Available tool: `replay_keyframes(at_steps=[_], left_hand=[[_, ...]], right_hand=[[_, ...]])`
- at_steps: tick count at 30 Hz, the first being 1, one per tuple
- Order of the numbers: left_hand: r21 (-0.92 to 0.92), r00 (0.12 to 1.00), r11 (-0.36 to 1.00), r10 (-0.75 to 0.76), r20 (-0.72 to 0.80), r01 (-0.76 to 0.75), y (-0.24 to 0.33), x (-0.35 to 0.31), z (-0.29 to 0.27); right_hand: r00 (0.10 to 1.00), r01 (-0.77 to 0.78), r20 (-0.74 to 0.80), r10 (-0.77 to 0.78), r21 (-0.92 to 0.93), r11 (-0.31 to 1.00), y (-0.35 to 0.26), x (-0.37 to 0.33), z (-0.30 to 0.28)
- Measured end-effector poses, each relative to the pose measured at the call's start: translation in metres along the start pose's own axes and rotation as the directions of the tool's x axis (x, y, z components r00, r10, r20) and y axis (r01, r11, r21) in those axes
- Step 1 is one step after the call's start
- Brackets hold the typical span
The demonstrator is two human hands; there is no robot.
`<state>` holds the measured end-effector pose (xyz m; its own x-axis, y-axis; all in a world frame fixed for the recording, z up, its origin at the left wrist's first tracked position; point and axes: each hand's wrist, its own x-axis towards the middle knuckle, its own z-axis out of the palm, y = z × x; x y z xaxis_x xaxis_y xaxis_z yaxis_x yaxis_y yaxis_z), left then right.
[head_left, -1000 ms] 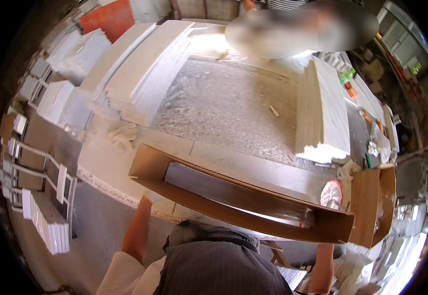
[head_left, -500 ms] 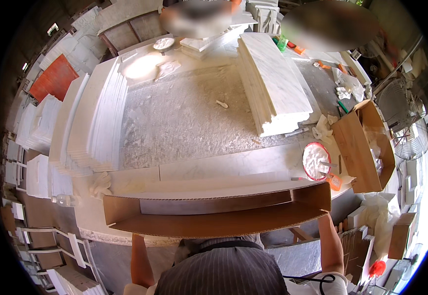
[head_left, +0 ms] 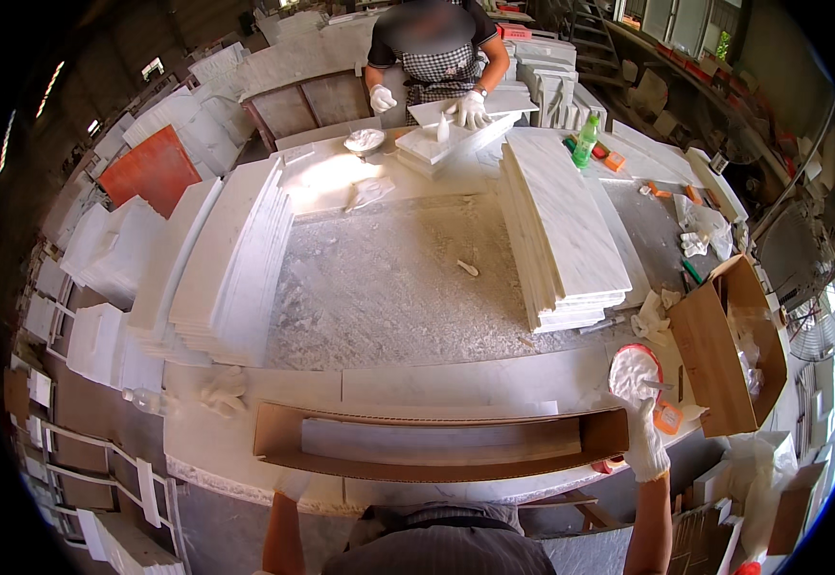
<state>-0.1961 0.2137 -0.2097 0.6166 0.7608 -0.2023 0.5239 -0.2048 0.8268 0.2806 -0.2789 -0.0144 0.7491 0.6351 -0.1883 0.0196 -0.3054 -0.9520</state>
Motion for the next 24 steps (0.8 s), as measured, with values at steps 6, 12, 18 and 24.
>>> replay_keyframes(at_steps=[6, 12, 18, 24], left_hand=[[0.434, 0.993, 0.901, -0.073, 0.095, 0.024, 0.046, -0.001, 0.001], [-0.855, 0.998, 0.519, -0.047, -0.039, -0.009, 0.023, -0.015, 0.014], [-0.135, 0.996, 0.988, -0.077, -0.034, 0.071, 0.019, -0.007, 0.025], [-0.131, 0.992, 0.985, -0.117, -0.051, 0.11, 0.035, -0.003, 0.024]], right_hand=[[0.971, -0.241, -0.008, 0.241, -0.003, 0.971, -0.09, -0.011, 0.023], [0.963, -0.27, 0.007, 0.27, -0.026, 0.963, -0.072, 0.0, 0.026], [0.979, -0.204, -0.007, 0.206, -0.167, 0.965, -0.065, 0.001, 0.036], [0.994, -0.107, -0.013, 0.107, -0.24, 0.965, -0.061, 0.002, 0.035]])
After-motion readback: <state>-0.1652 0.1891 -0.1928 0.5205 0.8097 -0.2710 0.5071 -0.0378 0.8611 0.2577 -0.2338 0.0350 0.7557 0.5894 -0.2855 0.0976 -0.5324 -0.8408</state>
